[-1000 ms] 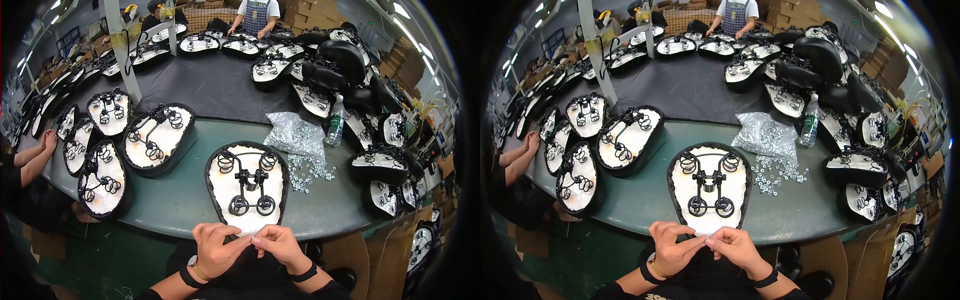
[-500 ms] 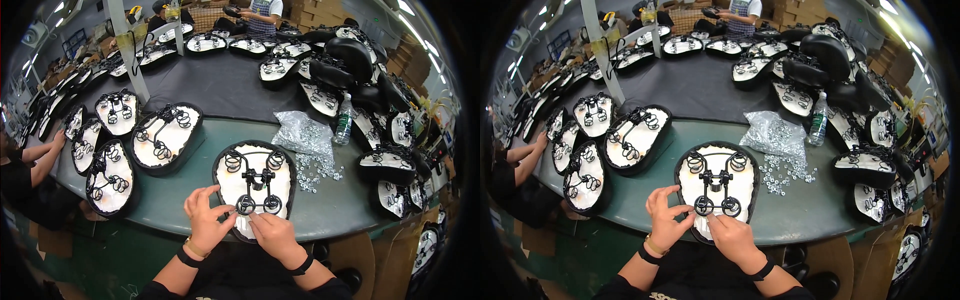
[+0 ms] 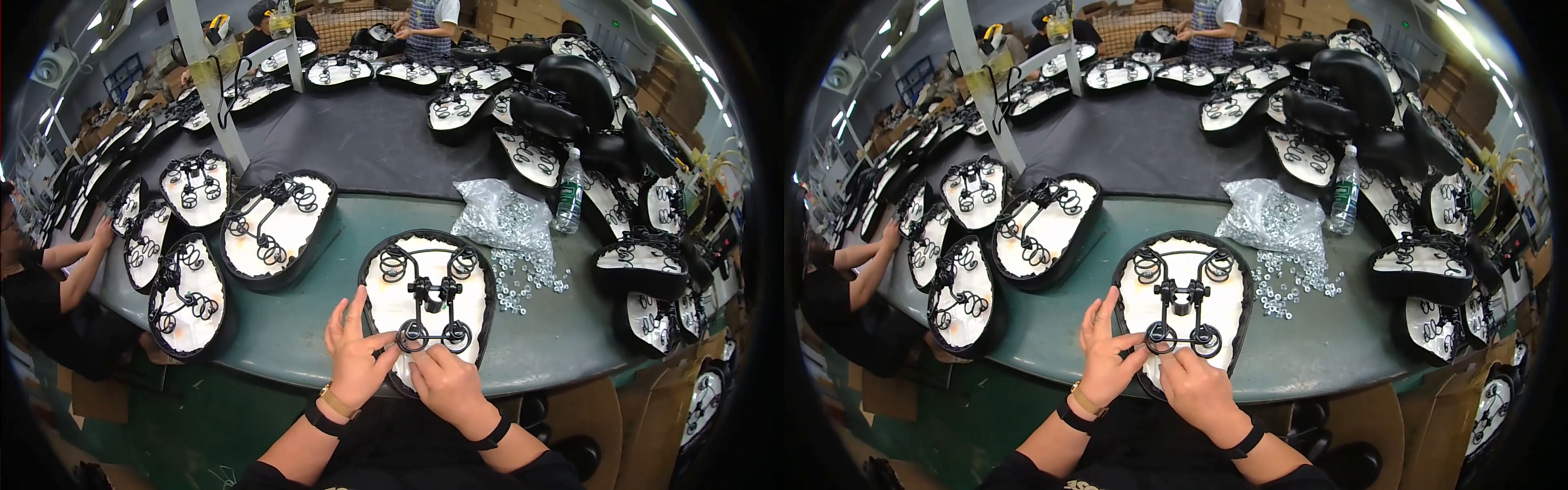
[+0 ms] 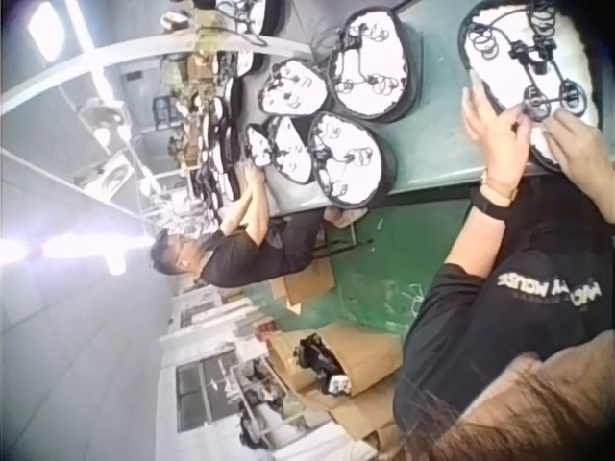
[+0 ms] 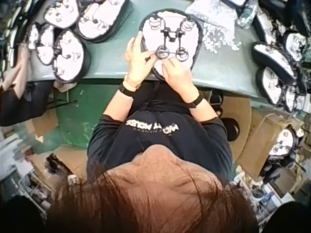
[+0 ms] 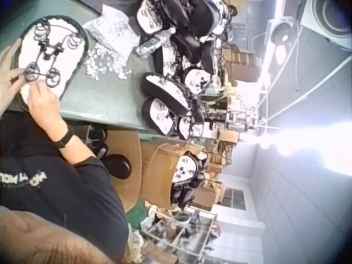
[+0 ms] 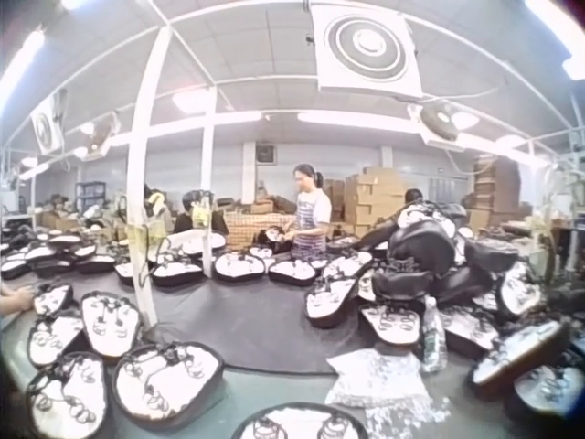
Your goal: The person picks up a bicycle seat, places it on the table, and presses small metal washers onto the metal frame by hand. After finishing, the person places the seat into a cardboard box and reaches for another to repeat the process.
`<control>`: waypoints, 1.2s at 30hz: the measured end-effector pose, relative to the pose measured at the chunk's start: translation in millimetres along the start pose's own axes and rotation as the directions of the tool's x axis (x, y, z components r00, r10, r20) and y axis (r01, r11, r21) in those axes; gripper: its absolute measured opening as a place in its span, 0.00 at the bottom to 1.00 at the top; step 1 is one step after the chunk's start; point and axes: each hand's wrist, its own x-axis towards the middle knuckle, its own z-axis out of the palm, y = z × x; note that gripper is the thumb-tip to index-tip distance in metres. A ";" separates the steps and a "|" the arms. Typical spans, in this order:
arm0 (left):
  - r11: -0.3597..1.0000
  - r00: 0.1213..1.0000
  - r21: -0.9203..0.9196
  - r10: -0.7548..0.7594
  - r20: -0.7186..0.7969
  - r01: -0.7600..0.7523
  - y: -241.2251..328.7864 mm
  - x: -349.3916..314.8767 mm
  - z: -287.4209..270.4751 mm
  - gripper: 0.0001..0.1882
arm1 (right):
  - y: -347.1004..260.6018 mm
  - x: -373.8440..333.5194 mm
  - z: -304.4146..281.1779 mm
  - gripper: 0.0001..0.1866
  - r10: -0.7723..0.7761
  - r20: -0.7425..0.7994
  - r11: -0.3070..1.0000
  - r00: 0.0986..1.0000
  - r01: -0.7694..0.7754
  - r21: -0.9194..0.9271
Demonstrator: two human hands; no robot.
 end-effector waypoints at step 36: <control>0.940 0.994 -0.338 0.073 0.086 -0.040 -22.0 1.6 -16.4 0.21 | -2.3 7.5 2.8 0.05 0.063 0.024 0.989 0.998 -0.065 0.135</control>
